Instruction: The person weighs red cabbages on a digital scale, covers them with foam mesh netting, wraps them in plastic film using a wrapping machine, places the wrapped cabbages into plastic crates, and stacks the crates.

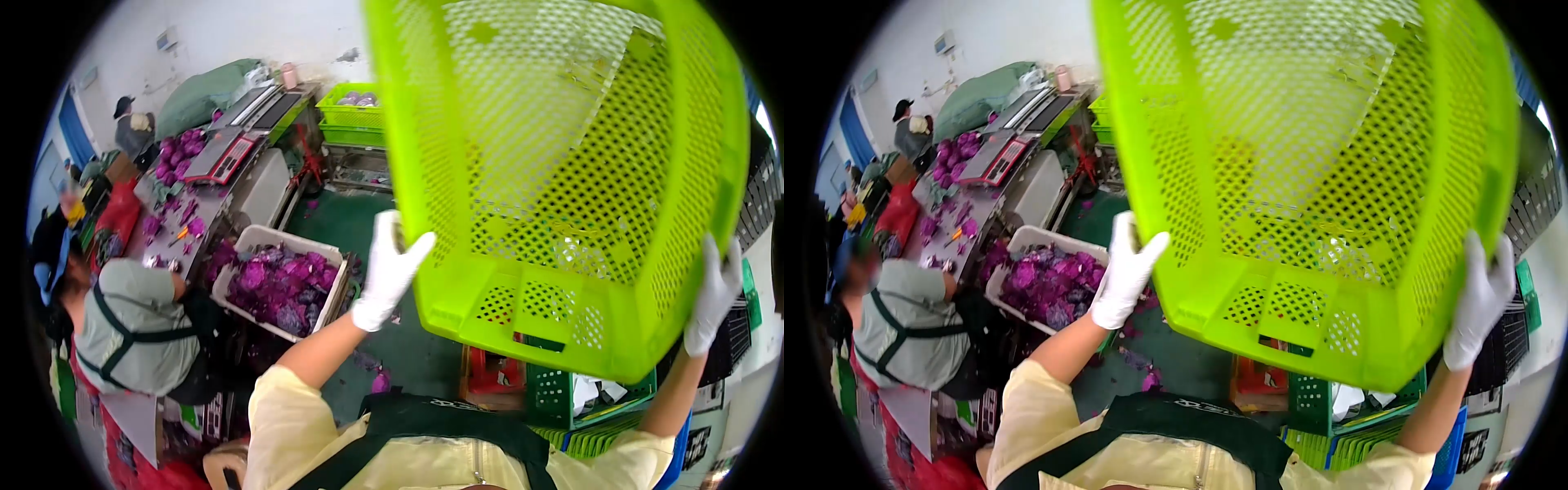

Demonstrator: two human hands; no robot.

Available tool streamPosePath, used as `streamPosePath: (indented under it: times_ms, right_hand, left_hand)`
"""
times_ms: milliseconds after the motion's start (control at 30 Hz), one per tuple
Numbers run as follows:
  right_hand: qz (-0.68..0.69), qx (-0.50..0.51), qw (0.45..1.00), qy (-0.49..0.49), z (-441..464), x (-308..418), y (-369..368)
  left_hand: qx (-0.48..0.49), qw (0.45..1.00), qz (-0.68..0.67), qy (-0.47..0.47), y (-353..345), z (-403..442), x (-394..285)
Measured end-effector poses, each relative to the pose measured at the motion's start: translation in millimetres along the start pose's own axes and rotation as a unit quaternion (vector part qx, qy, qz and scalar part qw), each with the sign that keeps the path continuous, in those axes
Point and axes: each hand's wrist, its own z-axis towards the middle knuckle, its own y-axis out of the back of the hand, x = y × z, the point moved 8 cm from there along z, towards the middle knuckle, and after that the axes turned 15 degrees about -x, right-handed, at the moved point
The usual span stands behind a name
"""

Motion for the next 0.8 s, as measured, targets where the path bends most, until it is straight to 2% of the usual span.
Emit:
streamPosePath:
  times_ms: [33,67,133,200,233,267,333,367,400,467,533,567,600,667,700,800]
  right_hand:
    - [-0.014,0.025,0.999,0.038,-3,7,-30]
    - [0.007,0.043,0.998,0.042,-8,11,-59]
    - [0.024,0.072,0.996,0.039,-15,13,-111]
    - [0.048,0.119,0.988,0.090,-16,18,-153]
    - [0.047,0.133,0.979,0.149,-14,25,-176]
    - [0.058,0.137,0.978,0.150,-8,23,-197]
    - [0.043,0.170,0.951,0.255,-4,26,-248]
    - [0.092,0.185,0.962,0.179,7,10,-277]
    - [0.060,0.163,0.950,0.259,15,13,-299]
    - [0.103,0.143,0.932,0.316,24,3,-337]
    - [0.059,0.127,0.920,0.367,48,-29,-397]
    - [0.083,0.117,0.910,0.389,60,-44,-431]
    - [0.046,0.118,0.907,0.401,74,-65,-469]
    - [0.020,0.138,0.897,0.419,88,-94,-528]
    - [-0.061,0.208,0.913,0.345,97,-118,-568]
    - [-0.031,0.275,0.908,0.314,94,-158,-639]
  left_hand:
    - [0.003,0.999,0.027,-0.016,16,21,10]
    - [-0.030,0.996,-0.059,0.052,24,36,8]
    - [0.047,0.973,-0.130,0.186,37,66,38]
    - [0.051,0.975,-0.095,0.194,45,83,71]
    - [0.063,0.970,-0.072,0.226,49,86,101]
    - [0.073,0.962,-0.048,0.257,52,90,120]
    - [0.084,0.970,0.005,0.228,49,98,144]
    - [0.074,0.967,-0.016,0.242,42,103,159]
    - [0.053,0.962,0.006,0.266,35,108,176]
    - [0.015,0.959,-0.071,0.274,17,119,204]
    - [-0.030,0.942,-0.175,0.285,-14,152,227]
    - [-0.036,0.937,-0.159,0.308,-29,173,242]
    - [-0.045,0.939,-0.157,0.304,-40,193,250]
    - [-0.061,0.915,-0.168,0.361,-57,213,261]
    - [-0.064,0.909,-0.178,0.371,-60,229,273]
    - [-0.082,0.891,-0.186,0.406,-56,271,329]
